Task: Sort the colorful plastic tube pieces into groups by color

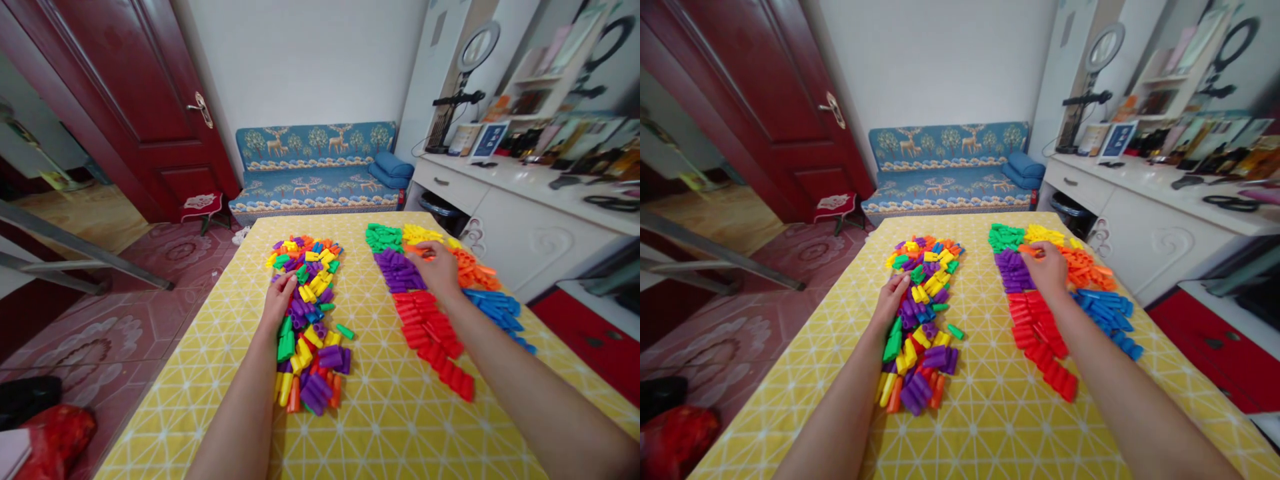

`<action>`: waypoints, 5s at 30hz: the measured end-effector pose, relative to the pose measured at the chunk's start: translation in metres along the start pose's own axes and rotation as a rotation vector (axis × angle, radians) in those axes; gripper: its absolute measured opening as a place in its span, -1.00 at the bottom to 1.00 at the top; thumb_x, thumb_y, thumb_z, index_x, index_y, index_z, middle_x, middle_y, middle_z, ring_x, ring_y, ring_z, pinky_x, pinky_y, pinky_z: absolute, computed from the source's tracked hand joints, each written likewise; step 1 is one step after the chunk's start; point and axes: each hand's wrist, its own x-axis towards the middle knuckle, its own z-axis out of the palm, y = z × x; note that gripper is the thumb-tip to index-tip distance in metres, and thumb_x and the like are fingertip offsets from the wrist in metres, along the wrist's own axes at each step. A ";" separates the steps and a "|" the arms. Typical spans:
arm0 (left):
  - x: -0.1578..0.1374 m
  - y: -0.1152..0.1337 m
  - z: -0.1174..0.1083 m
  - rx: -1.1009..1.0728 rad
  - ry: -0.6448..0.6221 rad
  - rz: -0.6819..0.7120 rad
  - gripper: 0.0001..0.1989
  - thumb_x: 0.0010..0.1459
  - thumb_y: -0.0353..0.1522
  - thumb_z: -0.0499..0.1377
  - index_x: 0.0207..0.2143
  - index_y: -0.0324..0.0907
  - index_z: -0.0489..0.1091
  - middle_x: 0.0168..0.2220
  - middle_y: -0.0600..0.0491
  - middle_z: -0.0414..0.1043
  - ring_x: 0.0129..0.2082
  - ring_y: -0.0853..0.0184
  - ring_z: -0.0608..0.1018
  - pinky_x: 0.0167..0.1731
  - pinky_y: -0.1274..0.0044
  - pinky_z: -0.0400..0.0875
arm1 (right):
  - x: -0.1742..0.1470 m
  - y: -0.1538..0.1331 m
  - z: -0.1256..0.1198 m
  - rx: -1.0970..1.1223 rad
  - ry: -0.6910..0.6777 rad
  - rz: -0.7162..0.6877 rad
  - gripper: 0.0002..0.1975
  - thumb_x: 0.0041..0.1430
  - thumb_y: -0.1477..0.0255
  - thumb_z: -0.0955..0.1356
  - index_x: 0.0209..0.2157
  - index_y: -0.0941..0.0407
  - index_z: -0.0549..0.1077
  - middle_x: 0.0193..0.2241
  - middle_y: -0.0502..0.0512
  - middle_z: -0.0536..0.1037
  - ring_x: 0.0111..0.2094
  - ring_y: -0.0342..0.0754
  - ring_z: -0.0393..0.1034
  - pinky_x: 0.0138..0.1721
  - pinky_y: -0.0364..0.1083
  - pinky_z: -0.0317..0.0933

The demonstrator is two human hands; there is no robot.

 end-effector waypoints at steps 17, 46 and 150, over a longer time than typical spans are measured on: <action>0.000 -0.001 0.002 -0.005 0.008 0.047 -0.59 0.03 -0.23 0.26 -0.06 -0.19 0.50 -0.04 -0.05 0.53 0.02 0.12 0.49 0.10 0.32 0.29 | -0.007 -0.010 0.023 0.067 -0.171 -0.297 -0.81 0.09 0.30 0.34 -0.34 0.10 0.54 -0.16 0.19 0.51 -0.05 0.07 0.37 0.03 0.07 0.20; -0.010 0.007 0.002 0.156 -0.124 0.110 -0.38 -0.01 -0.22 0.33 0.13 -0.15 0.36 0.00 -0.03 0.50 -0.01 0.11 0.51 0.05 0.31 0.37 | -0.126 -0.080 0.064 0.525 -0.493 0.092 -0.77 -0.03 0.27 0.38 -0.35 0.11 0.47 -0.37 0.07 0.54 -0.37 0.00 0.41 -0.35 -0.07 0.33; 0.003 -0.006 0.003 0.163 0.002 0.019 -0.59 0.06 -0.12 0.24 -0.14 -0.19 0.57 -0.13 -0.06 0.59 -0.08 0.09 0.57 0.04 0.28 0.37 | 0.000 -0.019 0.029 0.235 -0.148 0.092 -0.60 -0.13 0.23 0.46 -0.24 0.14 0.46 -0.38 0.08 0.55 -0.42 -0.04 0.40 -0.35 -0.06 0.27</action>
